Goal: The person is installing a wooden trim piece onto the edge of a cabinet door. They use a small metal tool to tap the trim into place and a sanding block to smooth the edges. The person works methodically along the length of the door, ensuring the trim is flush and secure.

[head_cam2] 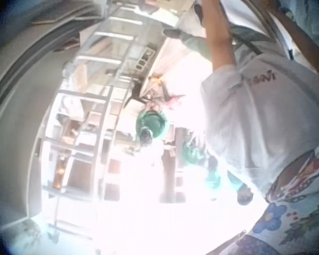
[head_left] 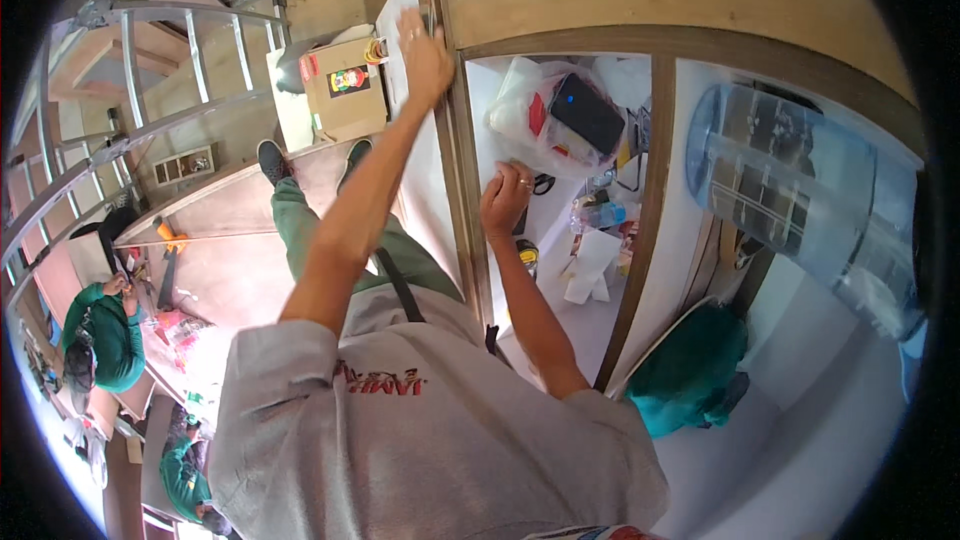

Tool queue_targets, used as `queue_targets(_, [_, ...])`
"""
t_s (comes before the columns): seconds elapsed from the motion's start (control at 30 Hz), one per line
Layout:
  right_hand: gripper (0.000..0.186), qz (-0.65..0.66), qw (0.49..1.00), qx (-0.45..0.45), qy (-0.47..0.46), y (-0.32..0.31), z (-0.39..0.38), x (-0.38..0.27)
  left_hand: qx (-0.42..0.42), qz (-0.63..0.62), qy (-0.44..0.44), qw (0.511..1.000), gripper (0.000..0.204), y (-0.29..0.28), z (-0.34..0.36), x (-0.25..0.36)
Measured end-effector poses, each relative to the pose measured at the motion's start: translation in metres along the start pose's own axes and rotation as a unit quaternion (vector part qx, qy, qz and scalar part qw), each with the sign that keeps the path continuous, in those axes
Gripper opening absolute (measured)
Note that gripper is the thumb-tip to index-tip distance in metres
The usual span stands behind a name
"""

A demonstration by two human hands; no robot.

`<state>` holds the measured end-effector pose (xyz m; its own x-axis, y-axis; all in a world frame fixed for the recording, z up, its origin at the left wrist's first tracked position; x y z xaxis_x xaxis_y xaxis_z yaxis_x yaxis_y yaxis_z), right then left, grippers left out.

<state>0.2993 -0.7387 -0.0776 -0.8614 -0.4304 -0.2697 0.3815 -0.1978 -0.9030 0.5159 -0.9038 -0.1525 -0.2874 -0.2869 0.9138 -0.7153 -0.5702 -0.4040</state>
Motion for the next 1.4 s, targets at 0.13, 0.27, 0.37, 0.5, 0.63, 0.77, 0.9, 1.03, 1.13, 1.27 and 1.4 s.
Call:
queue_targets(0.13, [0.021,-0.018,1.000,-0.005,0.015,-0.001,0.000,-0.001,-0.094,-0.058,-0.064,0.992,0.060,-0.040,-0.112,-0.004])
queue_targets(0.27, [0.021,-0.009,1.000,-0.005,0.015,-0.004,0.001,-0.006,-0.098,-0.064,-0.080,0.990,0.059,-0.054,-0.174,0.016])
queue_targets(0.37, [0.022,-0.010,1.000,0.002,0.011,-0.005,0.004,-0.008,-0.039,-0.017,-0.095,0.995,0.059,-0.035,-0.159,0.024])
queue_targets(0.5, [0.021,-0.008,1.000,-0.002,0.003,0.000,0.005,-0.009,-0.007,-0.002,-0.056,0.998,0.057,-0.014,-0.075,0.006])
queue_targets(0.63, [0.021,-0.023,0.999,-0.030,0.024,0.000,0.004,-0.006,-0.005,-0.007,-0.065,0.998,0.056,-0.023,-0.111,0.022])
queue_targets(0.77, [0.024,-0.039,0.999,-0.015,0.026,0.000,0.001,-0.009,-0.060,-0.058,-0.119,0.989,0.059,-0.036,-0.178,0.022])
queue_targets(0.9, [0.023,-0.030,0.999,-0.015,0.013,0.001,0.005,-0.008,-0.021,-0.012,-0.102,0.995,0.059,-0.024,-0.092,0.032])
queue_targets(1.03, [0.022,-0.025,0.999,-0.029,0.008,0.002,0.007,-0.008,-0.031,-0.010,-0.069,0.997,0.060,-0.028,-0.115,0.020])
queue_targets(1.13, [0.022,-0.029,0.999,-0.027,0.013,0.003,0.004,-0.007,-0.078,-0.044,-0.139,0.986,0.061,-0.041,-0.172,0.020])
queue_targets(1.27, [0.022,-0.026,1.000,-0.014,-0.003,0.001,0.008,-0.011,-0.059,-0.035,-0.136,0.988,0.059,-0.038,-0.129,0.028])
queue_targets(1.4, [0.022,-0.020,1.000,-0.023,-0.008,0.003,0.005,-0.010,-0.047,-0.043,-0.090,0.994,0.057,-0.036,-0.114,0.018])
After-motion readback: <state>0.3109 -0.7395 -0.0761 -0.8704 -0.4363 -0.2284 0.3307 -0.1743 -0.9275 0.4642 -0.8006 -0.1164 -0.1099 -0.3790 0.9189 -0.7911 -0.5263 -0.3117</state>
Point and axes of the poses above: each hand's wrist, its own z-axis towards the middle knuckle, its own y-axis out of the palm, x = y × z, the point moved 1 cm from there along z, towards the middle knuckle, and after that the axes turned 8 degrees about -y, right-handed, at the moved point
